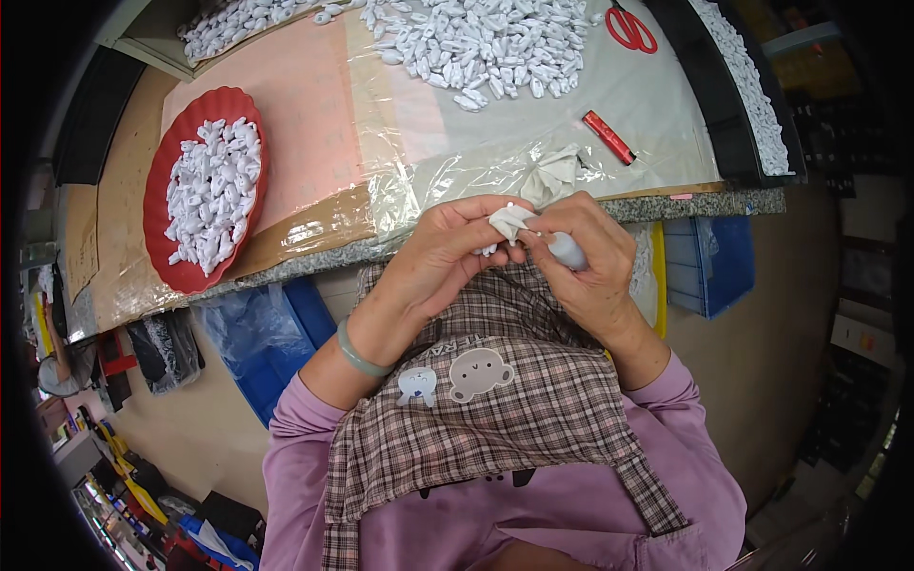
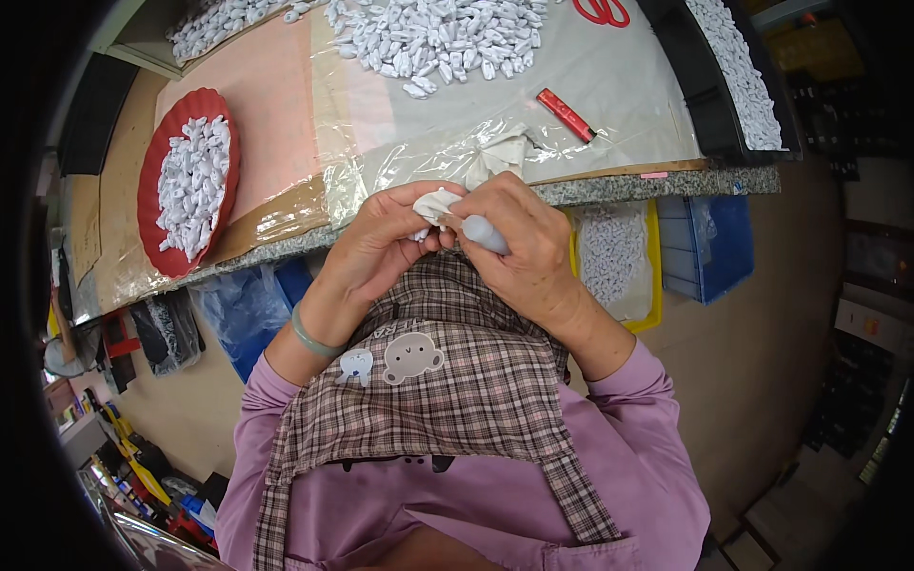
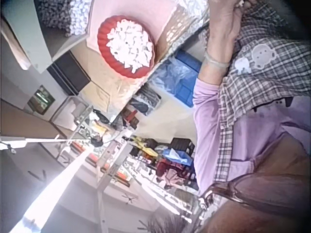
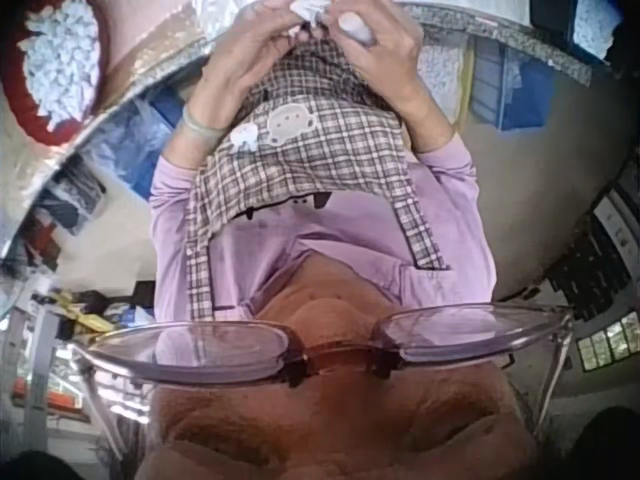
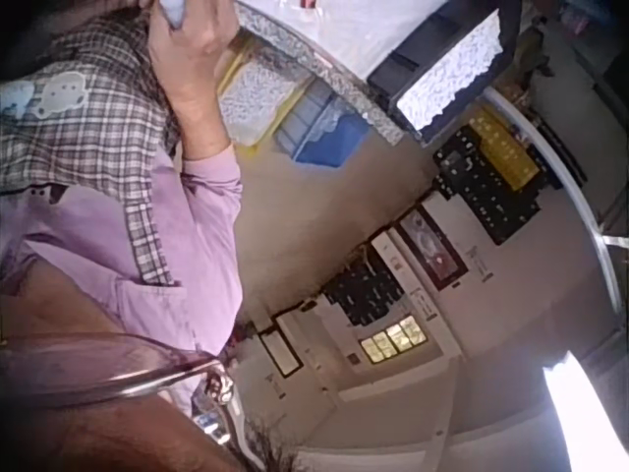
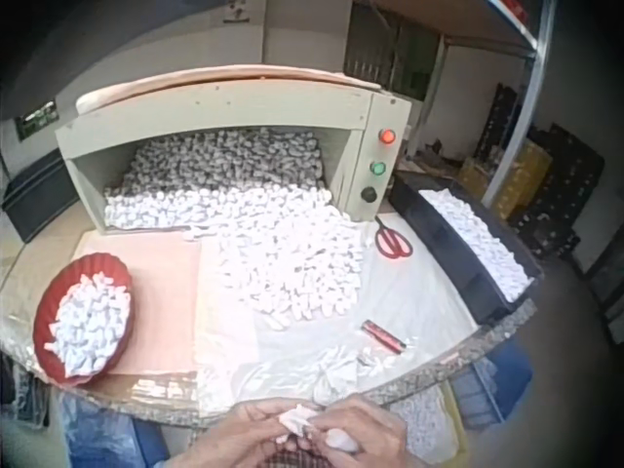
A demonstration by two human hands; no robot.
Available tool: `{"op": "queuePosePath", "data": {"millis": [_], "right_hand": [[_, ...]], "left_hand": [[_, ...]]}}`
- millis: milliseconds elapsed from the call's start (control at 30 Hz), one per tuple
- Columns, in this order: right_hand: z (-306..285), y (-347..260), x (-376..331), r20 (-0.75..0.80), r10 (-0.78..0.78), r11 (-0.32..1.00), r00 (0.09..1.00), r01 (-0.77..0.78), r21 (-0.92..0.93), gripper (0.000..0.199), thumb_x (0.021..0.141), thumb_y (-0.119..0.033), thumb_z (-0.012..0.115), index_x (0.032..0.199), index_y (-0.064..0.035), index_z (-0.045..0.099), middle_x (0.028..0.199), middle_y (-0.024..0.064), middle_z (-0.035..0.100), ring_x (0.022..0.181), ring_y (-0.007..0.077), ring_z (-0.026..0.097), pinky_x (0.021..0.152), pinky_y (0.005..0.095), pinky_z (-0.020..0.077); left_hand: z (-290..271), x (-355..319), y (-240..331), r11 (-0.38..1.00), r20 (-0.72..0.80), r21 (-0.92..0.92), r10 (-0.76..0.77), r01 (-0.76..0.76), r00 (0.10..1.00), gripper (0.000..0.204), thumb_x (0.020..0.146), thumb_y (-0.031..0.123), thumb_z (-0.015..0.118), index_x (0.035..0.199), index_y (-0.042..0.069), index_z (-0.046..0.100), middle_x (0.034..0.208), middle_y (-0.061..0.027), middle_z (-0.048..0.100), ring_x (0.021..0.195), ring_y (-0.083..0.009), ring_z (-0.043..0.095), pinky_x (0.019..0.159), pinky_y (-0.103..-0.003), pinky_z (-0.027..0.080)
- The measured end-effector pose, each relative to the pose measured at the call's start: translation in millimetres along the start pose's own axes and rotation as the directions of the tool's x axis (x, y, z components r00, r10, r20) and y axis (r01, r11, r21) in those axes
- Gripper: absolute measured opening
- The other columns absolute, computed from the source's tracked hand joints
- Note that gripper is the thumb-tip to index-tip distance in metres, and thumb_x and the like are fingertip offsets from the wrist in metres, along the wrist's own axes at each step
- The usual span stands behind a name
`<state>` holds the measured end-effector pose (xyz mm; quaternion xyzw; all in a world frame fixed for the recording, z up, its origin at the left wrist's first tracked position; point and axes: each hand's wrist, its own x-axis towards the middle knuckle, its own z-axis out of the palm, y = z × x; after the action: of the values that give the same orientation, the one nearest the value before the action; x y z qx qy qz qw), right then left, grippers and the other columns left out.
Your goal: Assembling and applying liquid sealant to small white plastic components at a factory workbench.
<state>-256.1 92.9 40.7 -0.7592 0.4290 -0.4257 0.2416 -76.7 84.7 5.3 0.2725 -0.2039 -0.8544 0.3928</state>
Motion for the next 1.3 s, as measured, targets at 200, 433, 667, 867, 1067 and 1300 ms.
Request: {"op": "queuePosePath", "data": {"millis": [200, 433, 667, 867, 1067, 1300], "right_hand": [[-39, 6, 19, -0.274, -0.151, 0.955, 0.950, 0.068, -0.289, 0.014, 0.076, 0.007, 0.069, 0.084, -0.0012, 0.061, 0.079, 0.0067, 0.060, 0.070, 0.0140, 0.057, 0.063, 0.0237, 0.0456], [-122, 27, 67, -0.425, -0.367, 0.805, 0.828, 0.054, -0.590, 0.005, 0.085, 0.000, 0.065, 0.088, 0.0020, 0.062, 0.083, 0.0041, 0.062, 0.076, 0.0105, 0.056, 0.069, 0.0239, 0.0470], [-114, 70, 74, -0.240, -0.146, 0.733, 0.960, -0.058, -0.678, 0.027, 0.082, -0.004, 0.068, 0.109, -0.0044, 0.066, 0.104, 0.0074, 0.056, 0.089, 0.0146, 0.057, 0.075, 0.0250, 0.0462], [-14, 56, 78, -0.042, 0.105, 0.988, 0.994, -0.109, -0.106, 0.022, 0.078, 0.000, 0.067, 0.100, -0.0026, 0.068, 0.087, 0.0043, 0.061, 0.083, 0.0123, 0.059, 0.073, 0.0248, 0.0461], [42, 67, 96, 0.045, 0.041, 0.974, 0.998, -0.029, -0.227, 0.017, 0.078, -0.004, 0.068, 0.095, -0.0033, 0.068, 0.091, 0.0083, 0.064, 0.080, 0.0194, 0.062, 0.074, 0.0281, 0.0477], [50, 65, 97, 0.157, -0.028, 0.967, 0.987, 0.066, -0.246, 0.015, 0.077, -0.005, 0.069, 0.092, -0.0026, 0.068, 0.086, 0.0080, 0.065, 0.079, 0.0209, 0.064, 0.073, 0.0284, 0.0484]], "left_hand": [[0, -7, 7, 0.999, 0.014, 0.032, -0.010, 0.010, 1.000, 0.028, 0.089, 0.007, 0.059, 0.114, -0.004, 0.060, 0.096, -0.0118, 0.067, 0.079, -0.0131, 0.064, 0.072, -0.024, 0.053], [-6, -13, 8, 0.999, -0.017, -0.046, -0.004, 0.003, 1.000, 0.028, 0.089, 0.010, 0.061, 0.114, -0.001, 0.060, 0.100, -0.0138, 0.066, 0.078, -0.0137, 0.063, 0.069, -0.022, 0.053], [-16, -28, 17, 0.996, -0.041, -0.066, 0.053, -0.056, 0.998, 0.027, 0.089, 0.010, 0.061, 0.113, -0.001, 0.059, 0.098, -0.0127, 0.066, 0.077, -0.0135, 0.062, 0.068, -0.021, 0.053], [-24, -35, 22, 0.992, -0.064, -0.082, 0.090, -0.095, 0.994, 0.027, 0.088, 0.010, 0.061, 0.113, -0.001, 0.058, 0.097, -0.0121, 0.065, 0.078, -0.0136, 0.061, 0.069, -0.021, 0.052], [-32, -46, 26, 0.986, -0.082, -0.090, 0.134, -0.141, 0.988, 0.027, 0.088, 0.010, 0.060, 0.112, -0.001, 0.057, 0.098, -0.0122, 0.064, 0.080, -0.0139, 0.060, 0.071, -0.022, 0.052], [-40, -54, 31, 0.980, -0.105, -0.091, 0.166, -0.175, 0.981, 0.028, 0.088, 0.011, 0.061, 0.113, -0.001, 0.056, 0.098, -0.0123, 0.064, 0.080, -0.0142, 0.060, 0.072, -0.022, 0.052]]}}
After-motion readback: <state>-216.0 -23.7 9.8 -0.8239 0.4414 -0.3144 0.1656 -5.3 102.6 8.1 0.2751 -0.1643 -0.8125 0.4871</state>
